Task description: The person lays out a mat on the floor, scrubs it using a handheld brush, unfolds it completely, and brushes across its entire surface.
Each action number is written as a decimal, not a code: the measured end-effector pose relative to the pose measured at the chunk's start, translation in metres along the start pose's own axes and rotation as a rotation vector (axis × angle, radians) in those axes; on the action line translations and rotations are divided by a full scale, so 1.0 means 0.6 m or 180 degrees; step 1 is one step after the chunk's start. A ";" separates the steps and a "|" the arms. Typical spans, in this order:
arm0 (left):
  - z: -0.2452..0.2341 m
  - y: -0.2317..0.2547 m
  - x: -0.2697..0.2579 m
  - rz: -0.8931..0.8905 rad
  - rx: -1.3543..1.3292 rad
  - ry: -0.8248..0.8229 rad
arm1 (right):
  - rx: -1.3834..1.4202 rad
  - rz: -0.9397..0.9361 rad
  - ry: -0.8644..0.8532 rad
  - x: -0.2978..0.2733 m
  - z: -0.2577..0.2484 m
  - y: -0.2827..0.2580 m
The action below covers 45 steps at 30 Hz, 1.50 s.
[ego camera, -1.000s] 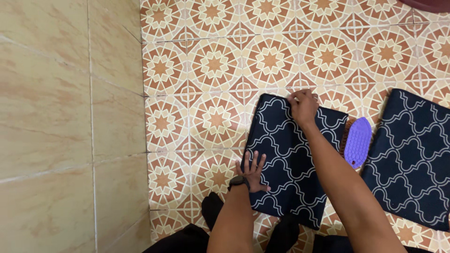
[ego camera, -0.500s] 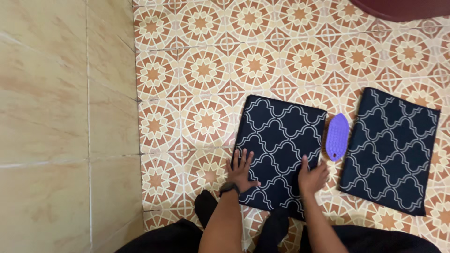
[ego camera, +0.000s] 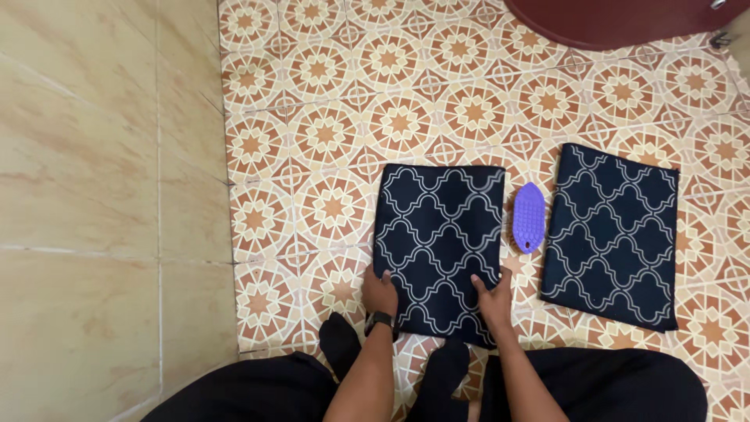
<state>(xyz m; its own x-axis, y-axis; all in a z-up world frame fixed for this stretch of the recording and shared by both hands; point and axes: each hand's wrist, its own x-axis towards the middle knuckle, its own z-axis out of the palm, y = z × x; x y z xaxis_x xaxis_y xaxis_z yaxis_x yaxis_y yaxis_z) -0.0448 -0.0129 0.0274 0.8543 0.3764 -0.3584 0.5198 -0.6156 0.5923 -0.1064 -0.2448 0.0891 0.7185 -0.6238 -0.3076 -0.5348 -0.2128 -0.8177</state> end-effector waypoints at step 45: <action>-0.522 0.461 0.063 0.4606 0.0706 0.3160 | -0.1476 -0.4050 0.2859 0.088 -0.159 -0.559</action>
<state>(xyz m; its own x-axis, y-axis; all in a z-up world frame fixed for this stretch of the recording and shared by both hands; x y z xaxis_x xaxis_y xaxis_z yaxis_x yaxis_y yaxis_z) 0.1307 0.0479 0.4041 0.3076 -0.3165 0.8973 -0.5180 -0.8467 -0.1211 0.0685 -0.2783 0.3933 0.3893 -0.0560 0.9194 -0.0306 -0.9984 -0.0479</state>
